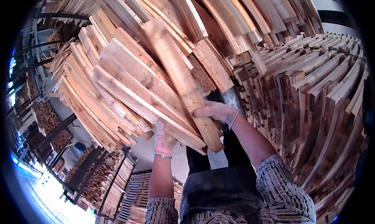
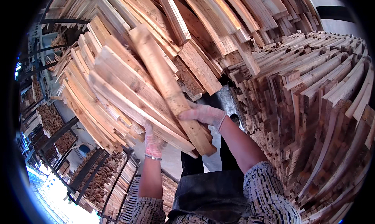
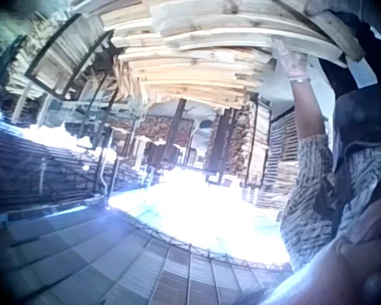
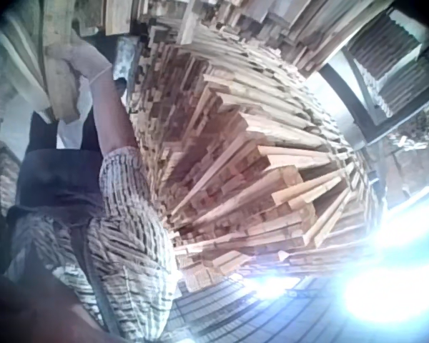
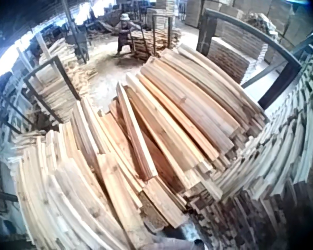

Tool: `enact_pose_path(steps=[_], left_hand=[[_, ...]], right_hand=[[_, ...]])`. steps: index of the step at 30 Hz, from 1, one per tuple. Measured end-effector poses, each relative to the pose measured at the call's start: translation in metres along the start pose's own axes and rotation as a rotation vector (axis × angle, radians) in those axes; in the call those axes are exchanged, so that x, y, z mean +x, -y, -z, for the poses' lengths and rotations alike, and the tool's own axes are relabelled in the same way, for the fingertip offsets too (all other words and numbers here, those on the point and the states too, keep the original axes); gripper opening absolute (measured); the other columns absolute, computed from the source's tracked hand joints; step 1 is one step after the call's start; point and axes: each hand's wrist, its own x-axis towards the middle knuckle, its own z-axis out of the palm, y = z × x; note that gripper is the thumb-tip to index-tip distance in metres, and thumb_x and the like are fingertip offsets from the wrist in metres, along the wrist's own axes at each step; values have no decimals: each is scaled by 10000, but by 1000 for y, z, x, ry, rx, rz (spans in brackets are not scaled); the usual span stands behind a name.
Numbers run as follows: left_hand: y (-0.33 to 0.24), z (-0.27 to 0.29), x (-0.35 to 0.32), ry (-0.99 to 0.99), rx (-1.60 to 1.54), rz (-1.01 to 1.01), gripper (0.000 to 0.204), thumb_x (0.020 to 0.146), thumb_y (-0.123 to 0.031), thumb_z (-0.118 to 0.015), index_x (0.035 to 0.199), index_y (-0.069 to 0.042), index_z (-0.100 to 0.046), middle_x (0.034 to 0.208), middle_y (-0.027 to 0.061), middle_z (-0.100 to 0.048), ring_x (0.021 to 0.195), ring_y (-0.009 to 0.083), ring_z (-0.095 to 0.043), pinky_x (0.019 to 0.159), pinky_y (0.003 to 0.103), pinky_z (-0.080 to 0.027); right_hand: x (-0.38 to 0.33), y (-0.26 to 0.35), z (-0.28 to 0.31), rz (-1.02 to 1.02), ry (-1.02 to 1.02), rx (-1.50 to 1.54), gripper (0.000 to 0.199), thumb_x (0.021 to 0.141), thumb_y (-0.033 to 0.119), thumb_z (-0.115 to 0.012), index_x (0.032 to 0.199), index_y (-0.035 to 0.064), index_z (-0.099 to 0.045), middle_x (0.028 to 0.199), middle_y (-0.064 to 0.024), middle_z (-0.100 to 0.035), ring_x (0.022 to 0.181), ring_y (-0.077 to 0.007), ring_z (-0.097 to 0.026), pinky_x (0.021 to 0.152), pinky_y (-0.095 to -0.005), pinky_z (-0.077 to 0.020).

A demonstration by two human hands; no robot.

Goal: The person repeatedly picks up bundles of wooden planks from a lower rack and stacks them onto a higher pile. They use both hands to lift, turn, and align the planks, working continuously in a warehouse environment.

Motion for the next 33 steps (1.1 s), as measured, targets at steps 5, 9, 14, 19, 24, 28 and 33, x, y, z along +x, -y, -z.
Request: enact_pose_path(steps=[5,9,14,19,24,28,33], left_hand=[[-23,-30,-88,-80,213,124,694,955,-456,-602,1493,-101,-345,1413,107,-489,1295,288,-500,1078,435,-453],[-27,-73,-130,-200,256,162,501,970,-308,-607,1399,-77,-489,1270,92,-610,1199,263,-589,1012,392,-508],[2,-36,-111,-271,74,50,437,853,-90,-724,1255,-13,-571,1103,117,-657,1079,213,-645,929,359,-566],[-41,-104,-183,-137,286,-105,494,872,-177,-705,1279,36,-523,1136,116,-619,1028,242,-632,904,370,-547],[-105,-196,-262,-28,377,-300,698,868,-390,-681,1360,63,-482,1285,185,-561,1159,298,-568,972,457,-504],[-143,-257,-316,119,726,-368,840,934,-512,-613,1560,-84,-252,1464,228,-422,1289,364,-487,1072,525,-445],[-135,-320,-341,261,827,-517,721,894,-433,-659,1373,75,-479,1326,212,-543,1181,327,-555,1008,475,-479]], right_hand=[[-78,-4,-59,-80,2,-68,895,922,359,-707,1574,48,-178,1406,-131,-543,1251,-185,-539,1043,-324,-461],[-97,-21,-59,-157,27,24,819,940,408,-657,1555,30,-269,1471,-132,-474,1347,-185,-446,1099,-331,-394],[-94,-1,-104,48,-131,-89,1122,852,338,-773,1580,9,15,1449,-128,-445,1253,-150,-475,976,-267,-457],[-124,18,-133,168,-52,-205,1139,842,295,-784,1581,21,38,1438,-147,-454,1244,-167,-478,970,-263,-454],[-215,137,-190,227,-114,-381,1008,827,385,-763,1557,-6,-188,1394,-135,-503,1212,-169,-525,1001,-287,-463],[-267,150,-211,542,21,-85,1044,785,240,-792,1588,95,-142,1335,-124,-555,1073,-141,-579,896,-268,-516],[-373,164,-273,763,-350,-513,1229,717,291,-805,1594,75,28,1374,-250,-501,1250,-292,-518,1032,-346,-440]])
